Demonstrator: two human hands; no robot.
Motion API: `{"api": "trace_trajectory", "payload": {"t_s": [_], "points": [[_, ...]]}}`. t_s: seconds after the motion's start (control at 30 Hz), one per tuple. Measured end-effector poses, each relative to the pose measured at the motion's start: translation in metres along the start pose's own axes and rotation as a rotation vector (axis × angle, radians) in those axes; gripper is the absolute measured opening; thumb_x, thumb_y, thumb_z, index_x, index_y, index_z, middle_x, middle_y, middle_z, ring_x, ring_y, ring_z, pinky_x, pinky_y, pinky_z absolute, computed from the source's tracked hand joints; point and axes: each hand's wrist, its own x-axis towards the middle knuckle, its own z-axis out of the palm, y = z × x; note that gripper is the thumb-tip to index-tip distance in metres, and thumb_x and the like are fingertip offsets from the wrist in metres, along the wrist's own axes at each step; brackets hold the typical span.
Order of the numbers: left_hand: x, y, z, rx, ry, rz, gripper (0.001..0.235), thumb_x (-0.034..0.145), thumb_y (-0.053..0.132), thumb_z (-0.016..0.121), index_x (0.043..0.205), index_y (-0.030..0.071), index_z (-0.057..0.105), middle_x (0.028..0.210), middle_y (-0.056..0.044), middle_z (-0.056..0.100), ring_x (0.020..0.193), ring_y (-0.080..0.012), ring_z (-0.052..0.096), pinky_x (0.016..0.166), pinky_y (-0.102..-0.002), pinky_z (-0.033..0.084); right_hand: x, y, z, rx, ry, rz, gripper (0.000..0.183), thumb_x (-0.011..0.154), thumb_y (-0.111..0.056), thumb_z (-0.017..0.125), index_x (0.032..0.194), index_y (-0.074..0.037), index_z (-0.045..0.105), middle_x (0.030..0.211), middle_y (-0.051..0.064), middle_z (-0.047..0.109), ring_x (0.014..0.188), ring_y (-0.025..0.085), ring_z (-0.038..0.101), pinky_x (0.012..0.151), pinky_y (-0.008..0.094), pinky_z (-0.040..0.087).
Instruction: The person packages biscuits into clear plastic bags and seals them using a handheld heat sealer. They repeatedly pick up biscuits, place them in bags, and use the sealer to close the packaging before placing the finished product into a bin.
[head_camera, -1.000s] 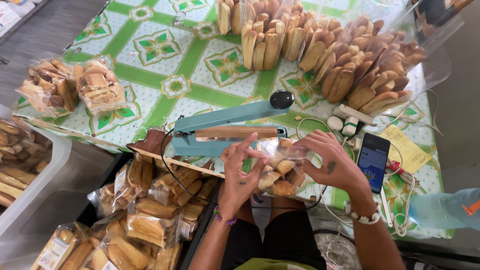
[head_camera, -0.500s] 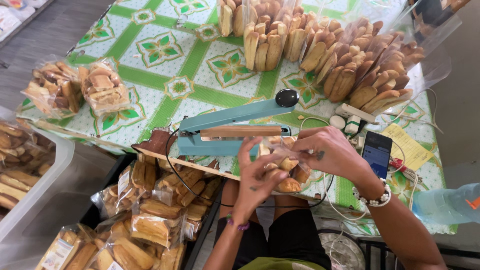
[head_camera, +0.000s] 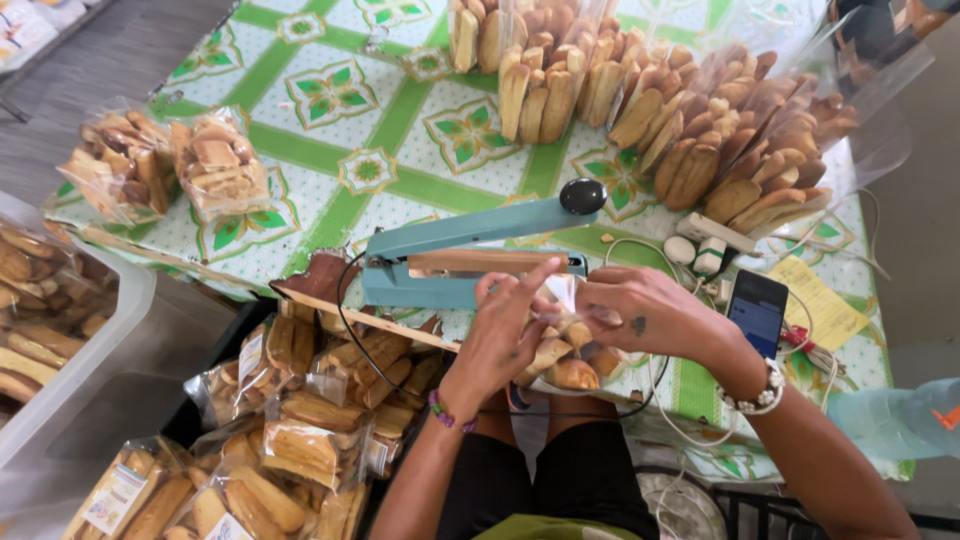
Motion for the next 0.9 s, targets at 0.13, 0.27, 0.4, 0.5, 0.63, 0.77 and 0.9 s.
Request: {"api": "trace_trajectory", "payload": {"t_s": [0.13, 0.27, 0.4, 0.5, 0.63, 0.77, 0.9], "points": [[0.004, 0.006, -0.001, 0.050, 0.000, 0.009, 0.087, 0.083, -0.001, 0.074, 0.158, 0.014, 0.032, 0.094, 0.004, 0.072, 0.096, -0.0212, 0.063, 0.106, -0.049, 0.032, -0.002, -0.001, -0.004, 0.082, -0.033, 0.109, 0.029, 0.068, -0.015, 0.074, 0.094, -0.007, 0.064, 0.078, 0.009, 0.065, 0.070, 0.031, 0.067, 0.063, 0.044, 0.050], [0.006, 0.012, -0.002, 0.077, -0.003, -0.002, 0.087, 0.084, -0.002, 0.073, 0.158, 0.014, 0.031, 0.090, 0.003, 0.069, 0.093, -0.0201, 0.063, 0.105, -0.050, 0.032, 0.000, -0.004, -0.003, -0.010, -0.043, 0.126, 0.022, 0.067, -0.018, 0.076, 0.084, -0.007, 0.065, 0.072, 0.009, 0.065, 0.068, 0.033, 0.065, 0.060, 0.046, 0.048], [0.006, 0.016, -0.002, 0.096, -0.020, -0.020, 0.086, 0.083, -0.002, 0.073, 0.157, 0.013, 0.033, 0.089, 0.003, 0.070, 0.094, -0.0200, 0.061, 0.107, -0.052, 0.029, 0.004, -0.003, -0.001, -0.021, 0.021, 0.076, 0.013, 0.072, -0.017, 0.073, 0.080, -0.008, 0.067, 0.076, 0.009, 0.066, 0.066, 0.034, 0.063, 0.057, 0.045, 0.047], [-0.003, 0.018, -0.001, 0.091, 0.029, -0.012, 0.083, 0.087, 0.004, 0.074, 0.159, 0.013, 0.034, 0.101, 0.004, 0.075, 0.112, -0.0198, 0.062, 0.112, -0.052, 0.028, 0.003, -0.012, -0.001, -0.088, 0.009, 0.017, 0.018, 0.069, -0.019, 0.075, 0.068, -0.006, 0.061, 0.068, 0.008, 0.062, 0.064, 0.032, 0.063, 0.056, 0.045, 0.046], [-0.033, 0.003, 0.003, -0.426, 0.203, -0.179, 0.095, 0.080, 0.041, 0.085, 0.158, 0.012, 0.039, 0.140, -0.005, 0.065, 0.141, -0.0269, 0.050, 0.124, -0.050, 0.031, -0.010, -0.040, -0.008, -0.133, -0.013, -0.060, 0.021, 0.072, -0.021, 0.077, 0.065, -0.007, 0.063, 0.066, 0.006, 0.061, 0.058, 0.025, 0.062, 0.053, 0.043, 0.047], [-0.069, -0.049, 0.030, -1.028, -0.014, -0.419, 0.111, 0.070, 0.070, 0.083, 0.154, 0.011, 0.042, 0.152, -0.007, 0.055, 0.148, -0.0252, 0.047, 0.121, -0.047, 0.041, -0.027, -0.041, -0.030, 0.248, -0.125, -0.041, 0.010, 0.070, -0.013, 0.078, 0.077, -0.007, 0.075, 0.072, 0.003, 0.073, 0.060, 0.017, 0.071, 0.052, 0.033, 0.055], [-0.118, -0.072, 0.111, -1.580, -0.310, -0.528, 0.117, 0.076, 0.077, 0.074, 0.162, 0.004, 0.041, 0.158, -0.015, 0.050, 0.145, -0.0259, 0.049, 0.124, -0.044, 0.039, -0.007, 0.023, -0.015, 0.339, -0.253, 0.290, 0.012, 0.067, -0.009, 0.081, 0.078, -0.005, 0.078, 0.067, 0.004, 0.075, 0.056, 0.011, 0.070, 0.054, 0.029, 0.056]]}}
